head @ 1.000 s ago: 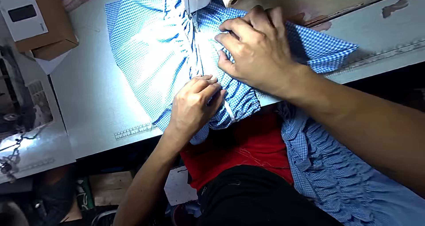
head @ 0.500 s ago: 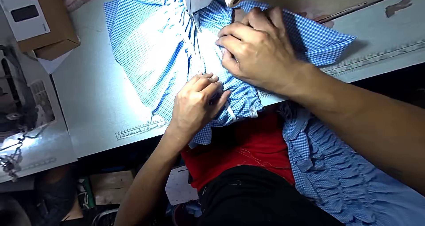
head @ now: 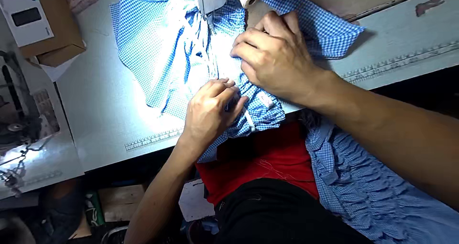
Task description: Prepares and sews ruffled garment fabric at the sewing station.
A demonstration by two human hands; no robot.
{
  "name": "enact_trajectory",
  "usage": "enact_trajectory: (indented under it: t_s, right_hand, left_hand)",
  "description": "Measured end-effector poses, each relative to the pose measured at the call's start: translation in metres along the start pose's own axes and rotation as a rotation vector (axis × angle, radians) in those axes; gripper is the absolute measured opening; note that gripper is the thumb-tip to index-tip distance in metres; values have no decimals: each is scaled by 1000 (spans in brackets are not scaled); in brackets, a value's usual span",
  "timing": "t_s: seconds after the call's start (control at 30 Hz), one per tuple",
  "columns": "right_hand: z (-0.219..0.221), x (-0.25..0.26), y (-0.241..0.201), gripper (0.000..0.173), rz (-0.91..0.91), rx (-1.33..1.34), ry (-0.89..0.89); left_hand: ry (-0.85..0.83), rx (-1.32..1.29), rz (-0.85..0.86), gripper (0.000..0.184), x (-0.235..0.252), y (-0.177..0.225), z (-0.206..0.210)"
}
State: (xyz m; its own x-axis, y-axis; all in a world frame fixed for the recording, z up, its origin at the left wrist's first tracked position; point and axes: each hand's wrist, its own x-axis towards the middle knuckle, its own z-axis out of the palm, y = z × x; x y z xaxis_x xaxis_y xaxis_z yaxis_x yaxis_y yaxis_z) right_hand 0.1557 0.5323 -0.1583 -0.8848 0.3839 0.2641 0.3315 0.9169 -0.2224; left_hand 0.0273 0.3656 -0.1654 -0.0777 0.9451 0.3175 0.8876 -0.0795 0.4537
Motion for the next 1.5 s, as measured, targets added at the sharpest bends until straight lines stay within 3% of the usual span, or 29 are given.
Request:
enact_trajectory:
  t_s: [0.1, 0.27, 0.4, 0.53, 0.67, 0.8, 0.93, 1.1, 1.23, 1.37, 1.5]
  right_hand:
    - [-1, 2, 0, 36, 33, -12, -26]
    - [1, 2, -1, 30, 10, -5, -6]
    - [-1, 4, 0, 40, 49, 0, -43]
    - [0, 4, 1, 30, 15, 16, -11]
    - [1, 4, 2, 36, 44, 3, -17]
    - [3, 5, 1, 29, 17, 2, -3]
    - [1, 8, 2, 42, 72, -38, -44]
    - [3, 10, 4, 28, 26, -7, -10]
    - [0, 10, 2, 43, 79, -3, -63]
    - [0, 9, 3, 27, 25, 27, -20]
    - [-2, 11, 3, 42, 64, -13, -60]
  left_hand:
    - [21, -10, 14, 23, 1, -2, 2]
    - [1, -21, -8, 20, 0, 1, 1]
    - [1, -13, -12, 21, 0, 1, 0]
    - [4, -9, -5, 24, 1, 0, 0]
    - [9, -12, -5, 23, 1, 1, 0]
    - [4, -11, -2, 18, 1, 1, -1]
    - [0, 4, -3, 19, 1, 1, -1]
    - [-6, 30, -18, 22, 3, 1, -2]
    - [-10, 18, -20, 20, 2, 0, -5]
    - [-19, 25, -22, 23, 4, -1, -6]
    - [-23, 16, -25, 26, 2, 0, -6]
